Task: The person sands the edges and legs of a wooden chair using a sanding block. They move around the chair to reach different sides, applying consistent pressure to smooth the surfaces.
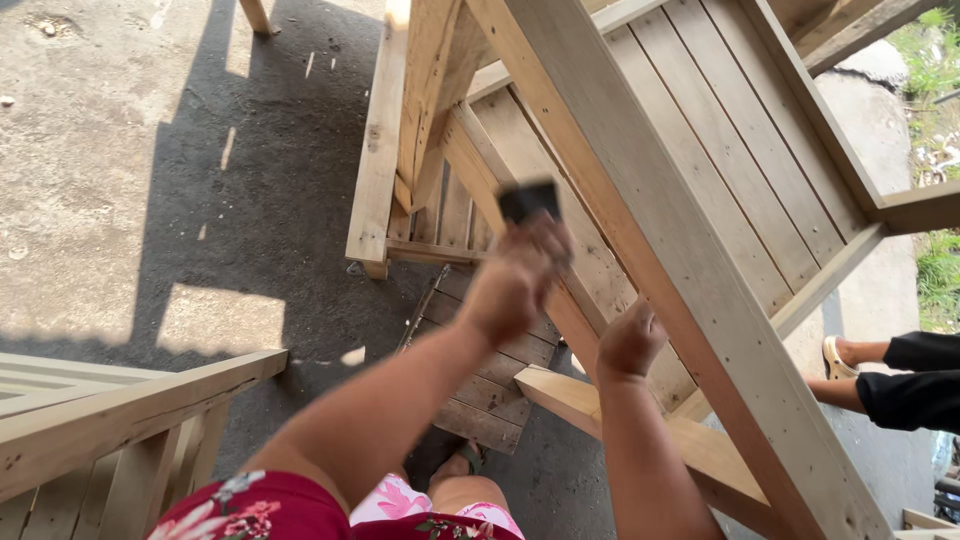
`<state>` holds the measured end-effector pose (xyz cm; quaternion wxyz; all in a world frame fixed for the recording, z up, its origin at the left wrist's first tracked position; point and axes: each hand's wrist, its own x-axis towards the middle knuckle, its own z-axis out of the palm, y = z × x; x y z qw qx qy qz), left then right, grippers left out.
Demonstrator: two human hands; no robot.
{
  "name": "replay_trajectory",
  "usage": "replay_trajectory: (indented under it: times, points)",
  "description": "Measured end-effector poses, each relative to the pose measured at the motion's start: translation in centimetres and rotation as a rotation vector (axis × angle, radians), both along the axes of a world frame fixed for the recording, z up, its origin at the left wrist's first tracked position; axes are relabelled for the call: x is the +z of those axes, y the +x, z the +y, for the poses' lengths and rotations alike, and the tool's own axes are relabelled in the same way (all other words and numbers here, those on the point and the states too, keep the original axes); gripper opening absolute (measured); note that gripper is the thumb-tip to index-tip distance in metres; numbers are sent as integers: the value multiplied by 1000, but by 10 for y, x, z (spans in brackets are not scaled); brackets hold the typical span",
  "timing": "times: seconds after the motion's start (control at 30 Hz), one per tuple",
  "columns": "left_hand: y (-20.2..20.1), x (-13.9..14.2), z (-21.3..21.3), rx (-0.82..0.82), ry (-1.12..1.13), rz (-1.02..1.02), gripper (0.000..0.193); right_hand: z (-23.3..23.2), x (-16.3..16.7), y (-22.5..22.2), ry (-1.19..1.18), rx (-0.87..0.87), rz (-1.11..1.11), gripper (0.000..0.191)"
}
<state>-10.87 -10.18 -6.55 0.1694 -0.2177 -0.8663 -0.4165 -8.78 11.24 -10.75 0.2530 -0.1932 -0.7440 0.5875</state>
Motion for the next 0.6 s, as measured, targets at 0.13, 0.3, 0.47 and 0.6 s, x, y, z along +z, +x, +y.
replay_trajectory:
  times: [0.13, 0.3, 0.47, 0.6]
  points:
    - [87, -15, 60, -286, 118, 70, 37, 0, 33, 56, -140, 139, -25, 38]
    - [-18, -40, 32, 148, 403, 141, 43, -5, 83, 93, 346, 402, -355, 58]
    - [-35, -20, 58, 436, 618, 41, 49, -5, 102, 87, 336, 608, -572, 70]
    - [97, -3, 133, 146, 684, -184, 60, -5, 105, 79, -89, 616, -534, 69]
